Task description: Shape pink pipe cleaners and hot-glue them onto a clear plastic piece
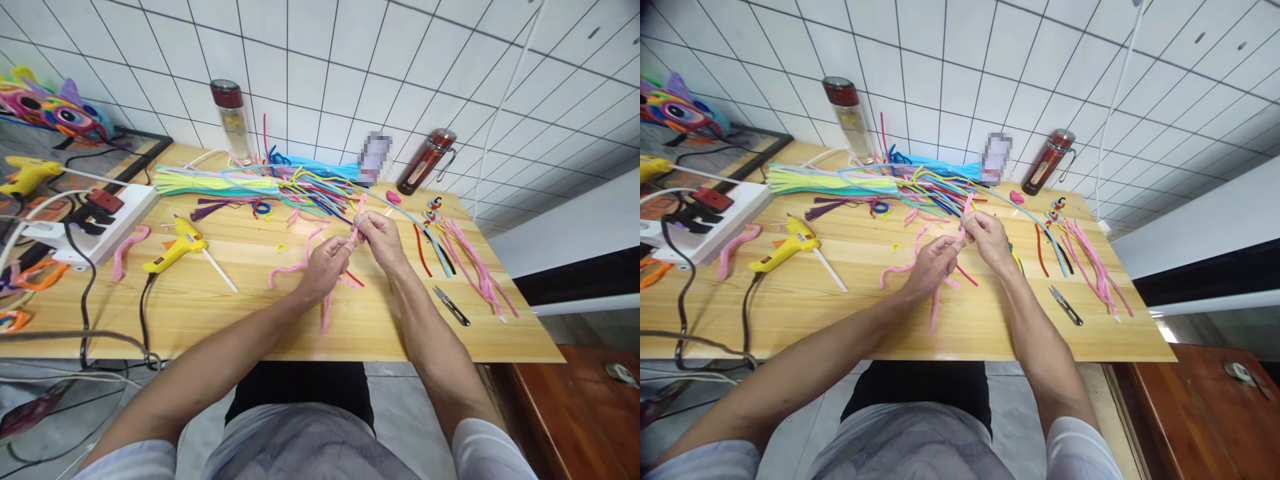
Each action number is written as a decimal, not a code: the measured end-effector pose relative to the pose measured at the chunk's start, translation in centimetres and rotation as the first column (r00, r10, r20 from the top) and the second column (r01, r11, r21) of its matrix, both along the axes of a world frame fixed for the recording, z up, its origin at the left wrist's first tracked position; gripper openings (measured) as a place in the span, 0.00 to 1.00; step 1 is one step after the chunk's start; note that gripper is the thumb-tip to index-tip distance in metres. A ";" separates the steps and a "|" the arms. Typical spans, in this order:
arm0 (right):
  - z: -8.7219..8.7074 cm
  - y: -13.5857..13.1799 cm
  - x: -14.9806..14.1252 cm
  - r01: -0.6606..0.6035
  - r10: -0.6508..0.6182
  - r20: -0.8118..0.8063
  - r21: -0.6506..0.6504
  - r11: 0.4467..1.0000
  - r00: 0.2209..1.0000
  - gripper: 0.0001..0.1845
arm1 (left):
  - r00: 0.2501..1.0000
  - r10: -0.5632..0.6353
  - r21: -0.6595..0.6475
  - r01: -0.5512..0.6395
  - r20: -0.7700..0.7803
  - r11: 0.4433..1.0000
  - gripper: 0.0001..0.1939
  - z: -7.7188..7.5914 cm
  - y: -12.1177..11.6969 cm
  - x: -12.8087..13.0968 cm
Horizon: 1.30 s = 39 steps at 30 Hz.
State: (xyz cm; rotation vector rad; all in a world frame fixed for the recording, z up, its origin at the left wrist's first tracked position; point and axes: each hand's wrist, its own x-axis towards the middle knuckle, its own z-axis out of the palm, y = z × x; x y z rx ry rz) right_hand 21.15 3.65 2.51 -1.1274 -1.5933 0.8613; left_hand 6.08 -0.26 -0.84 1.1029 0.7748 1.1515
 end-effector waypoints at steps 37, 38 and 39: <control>-1.3 0.7 -1.1 0.253 -0.256 -0.171 -0.038 0.967 0.952 0.26 | 0.929 -0.208 0.128 0.257 -0.307 0.958 0.22 -0.6 -0.8 -0.4; -1.2 0.9 -0.9 0.266 -0.271 -0.192 -0.048 0.963 0.943 0.27 | 0.917 -0.249 0.099 0.292 -0.311 0.951 0.22 -0.7 -1.0 -0.3; -1.0 1.1 -0.6 0.280 -0.285 -0.222 -0.056 0.958 0.933 0.27 | 0.901 -0.301 0.061 0.335 -0.311 0.940 0.22 -0.8 -1.1 -0.2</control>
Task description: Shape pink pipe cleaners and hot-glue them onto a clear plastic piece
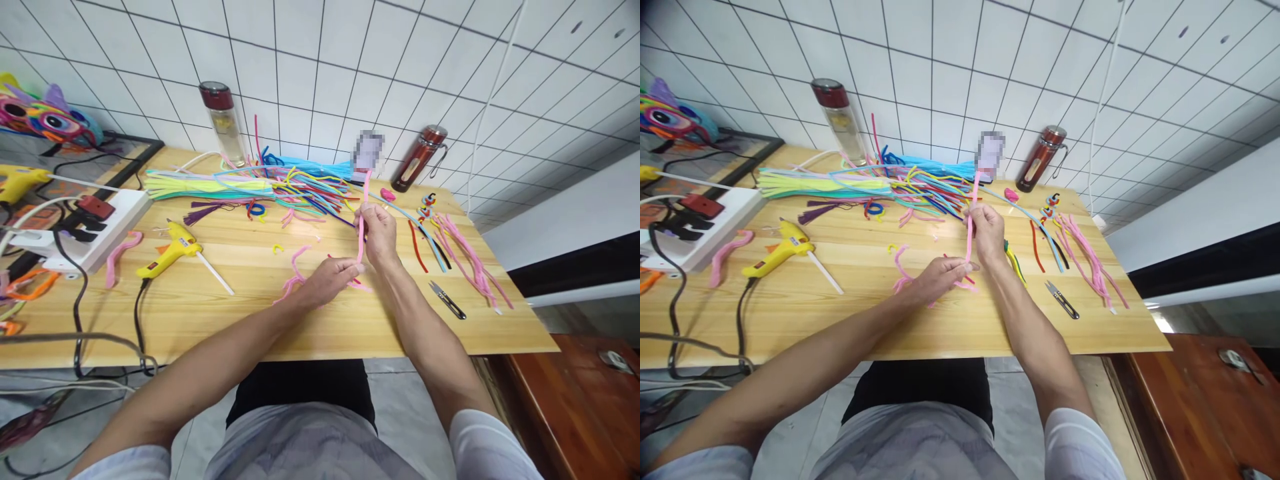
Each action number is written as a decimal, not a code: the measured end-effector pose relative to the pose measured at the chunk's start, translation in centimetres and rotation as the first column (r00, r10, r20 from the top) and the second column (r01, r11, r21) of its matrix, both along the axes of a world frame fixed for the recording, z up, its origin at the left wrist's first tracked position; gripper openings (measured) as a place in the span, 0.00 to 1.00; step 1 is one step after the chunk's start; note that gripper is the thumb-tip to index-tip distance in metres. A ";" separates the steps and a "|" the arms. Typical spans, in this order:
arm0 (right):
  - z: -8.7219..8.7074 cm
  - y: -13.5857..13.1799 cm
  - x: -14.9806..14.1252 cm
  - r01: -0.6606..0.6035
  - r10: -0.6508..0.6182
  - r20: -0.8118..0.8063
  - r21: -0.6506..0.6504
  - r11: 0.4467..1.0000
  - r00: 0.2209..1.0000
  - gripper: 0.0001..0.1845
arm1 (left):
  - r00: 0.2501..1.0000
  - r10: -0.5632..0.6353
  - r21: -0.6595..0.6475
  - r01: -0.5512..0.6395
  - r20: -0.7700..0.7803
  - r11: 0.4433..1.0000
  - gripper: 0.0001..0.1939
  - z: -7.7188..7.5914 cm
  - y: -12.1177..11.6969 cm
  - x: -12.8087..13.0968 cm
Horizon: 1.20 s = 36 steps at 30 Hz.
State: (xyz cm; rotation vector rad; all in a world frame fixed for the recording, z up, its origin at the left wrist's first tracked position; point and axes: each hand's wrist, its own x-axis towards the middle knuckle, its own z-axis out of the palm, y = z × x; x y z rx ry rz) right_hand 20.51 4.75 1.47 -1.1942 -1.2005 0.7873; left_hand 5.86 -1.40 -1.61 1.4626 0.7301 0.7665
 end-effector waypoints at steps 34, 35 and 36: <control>4.0 -5.1 -0.4 -0.550 0.526 -0.180 -0.402 0.732 0.831 0.17 | 0.857 0.260 -0.077 -0.252 0.444 0.965 0.20 1.8 3.6 -1.8; 3.8 -5.3 -0.3 -0.535 0.517 -0.162 -0.395 0.747 0.841 0.18 | 0.859 0.271 -0.077 -0.265 0.435 0.961 0.19 1.9 3.5 -1.8; 3.6 -5.5 -0.3 -0.510 0.504 -0.123 -0.382 0.771 0.855 0.19 | 0.860 0.291 -0.074 -0.287 0.420 0.955 0.19 1.9 3.4 -1.8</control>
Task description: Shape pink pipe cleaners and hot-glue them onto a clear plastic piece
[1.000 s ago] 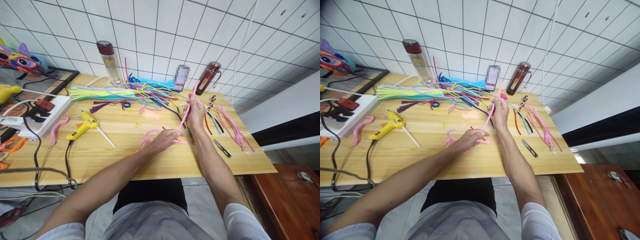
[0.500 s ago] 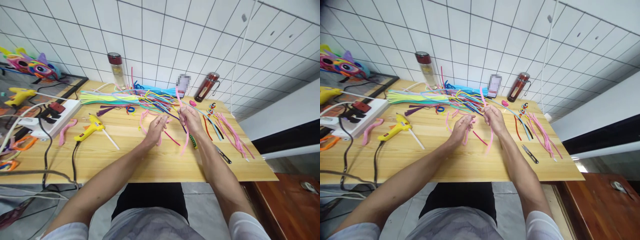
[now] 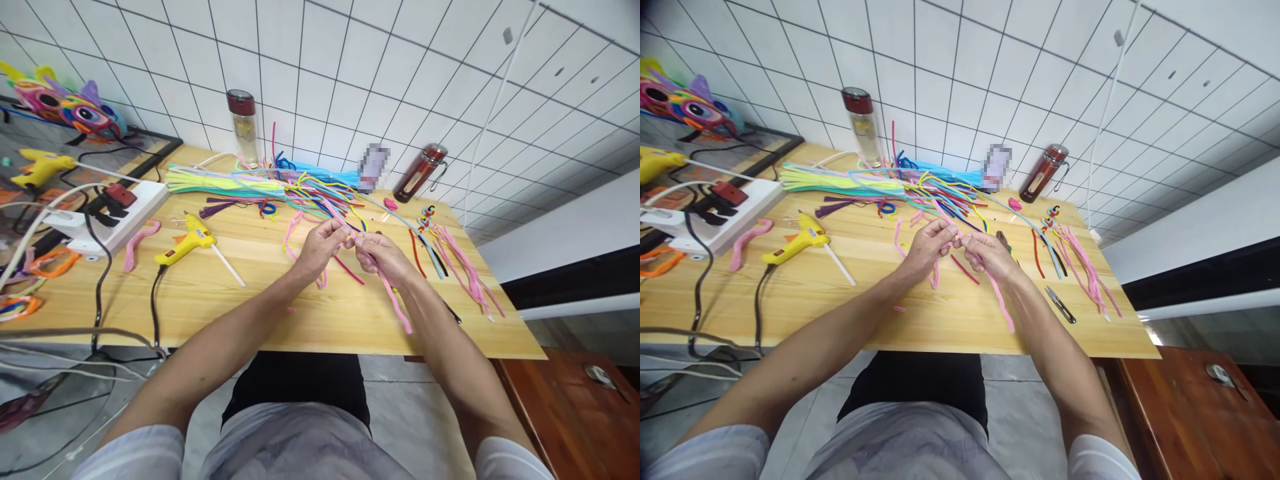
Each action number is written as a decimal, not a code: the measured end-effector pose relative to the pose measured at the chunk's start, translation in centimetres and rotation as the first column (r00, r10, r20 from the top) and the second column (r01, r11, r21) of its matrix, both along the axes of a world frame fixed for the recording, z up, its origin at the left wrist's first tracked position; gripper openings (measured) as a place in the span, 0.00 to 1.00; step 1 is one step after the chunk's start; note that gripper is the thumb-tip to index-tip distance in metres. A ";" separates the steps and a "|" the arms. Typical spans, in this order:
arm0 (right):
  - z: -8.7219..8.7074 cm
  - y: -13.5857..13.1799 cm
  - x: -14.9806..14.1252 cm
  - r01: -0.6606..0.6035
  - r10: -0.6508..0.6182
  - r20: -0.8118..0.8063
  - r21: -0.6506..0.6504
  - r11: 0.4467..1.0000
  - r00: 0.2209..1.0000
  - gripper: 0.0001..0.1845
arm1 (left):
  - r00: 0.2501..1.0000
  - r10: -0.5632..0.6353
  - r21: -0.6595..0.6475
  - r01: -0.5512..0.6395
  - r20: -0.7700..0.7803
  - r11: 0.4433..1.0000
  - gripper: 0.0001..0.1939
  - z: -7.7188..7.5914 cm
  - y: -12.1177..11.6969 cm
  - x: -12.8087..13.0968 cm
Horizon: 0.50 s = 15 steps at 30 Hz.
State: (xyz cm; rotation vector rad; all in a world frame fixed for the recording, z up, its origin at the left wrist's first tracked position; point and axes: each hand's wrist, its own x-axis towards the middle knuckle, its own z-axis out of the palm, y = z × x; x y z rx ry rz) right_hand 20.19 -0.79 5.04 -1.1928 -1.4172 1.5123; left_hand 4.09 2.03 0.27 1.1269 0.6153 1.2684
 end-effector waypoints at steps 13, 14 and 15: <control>-1.8 -1.8 0.1 0.047 -0.133 0.283 0.291 0.955 0.950 0.15 | 0.999 -0.035 -0.058 0.033 -0.035 0.998 0.25 -0.7 0.0 0.4; -1.7 -1.9 0.1 0.048 -0.120 0.262 0.267 0.963 0.958 0.15 | 0.999 -0.038 -0.063 0.036 -0.036 0.997 0.27 -0.7 -0.1 0.4; -1.6 -2.0 0.0 0.050 -0.112 0.243 0.248 0.967 0.964 0.14 | 0.999 -0.036 -0.068 0.033 -0.037 0.997 0.28 -0.7 -0.2 0.4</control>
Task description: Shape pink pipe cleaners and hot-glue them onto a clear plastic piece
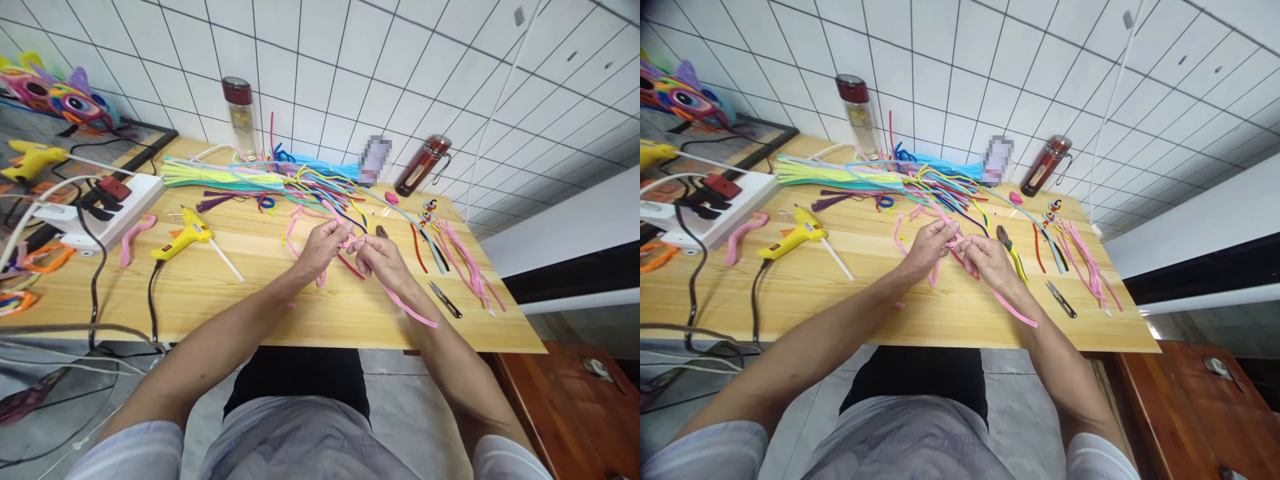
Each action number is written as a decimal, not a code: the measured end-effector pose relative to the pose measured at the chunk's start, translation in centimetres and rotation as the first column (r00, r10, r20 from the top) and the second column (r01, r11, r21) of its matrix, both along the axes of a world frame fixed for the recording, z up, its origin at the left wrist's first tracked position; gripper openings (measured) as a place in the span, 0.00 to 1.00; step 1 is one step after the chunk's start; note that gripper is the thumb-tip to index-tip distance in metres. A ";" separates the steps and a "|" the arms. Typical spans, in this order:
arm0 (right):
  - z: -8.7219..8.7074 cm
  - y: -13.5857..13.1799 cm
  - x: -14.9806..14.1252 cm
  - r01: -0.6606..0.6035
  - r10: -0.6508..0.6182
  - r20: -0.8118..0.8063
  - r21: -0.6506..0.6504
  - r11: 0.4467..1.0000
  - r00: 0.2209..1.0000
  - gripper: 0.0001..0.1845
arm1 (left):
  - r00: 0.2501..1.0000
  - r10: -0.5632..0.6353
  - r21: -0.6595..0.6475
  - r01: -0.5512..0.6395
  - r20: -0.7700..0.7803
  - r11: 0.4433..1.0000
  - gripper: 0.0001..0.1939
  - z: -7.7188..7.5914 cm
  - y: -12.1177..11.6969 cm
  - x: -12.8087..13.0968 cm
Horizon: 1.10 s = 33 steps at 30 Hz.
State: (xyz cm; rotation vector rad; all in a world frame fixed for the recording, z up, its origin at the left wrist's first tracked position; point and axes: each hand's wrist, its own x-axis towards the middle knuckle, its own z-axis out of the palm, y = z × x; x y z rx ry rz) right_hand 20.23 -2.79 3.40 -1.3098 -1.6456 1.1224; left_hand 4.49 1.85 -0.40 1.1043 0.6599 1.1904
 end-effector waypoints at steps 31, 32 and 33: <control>0.4 -0.8 -0.3 0.029 -0.031 -0.018 -0.123 0.992 0.999 0.13 | 0.997 0.055 -0.164 -0.044 0.061 0.985 0.25 0.1 -0.5 0.3; 0.4 -0.9 -0.2 0.014 -0.015 -0.007 -0.130 0.991 1.000 0.14 | 0.996 0.068 -0.166 -0.058 0.052 0.984 0.25 0.1 -0.5 0.3; 0.5 -0.9 0.0 0.000 0.000 0.002 -0.133 0.991 1.000 0.14 | 0.996 0.074 -0.168 -0.065 0.045 0.984 0.24 0.0 -0.5 0.3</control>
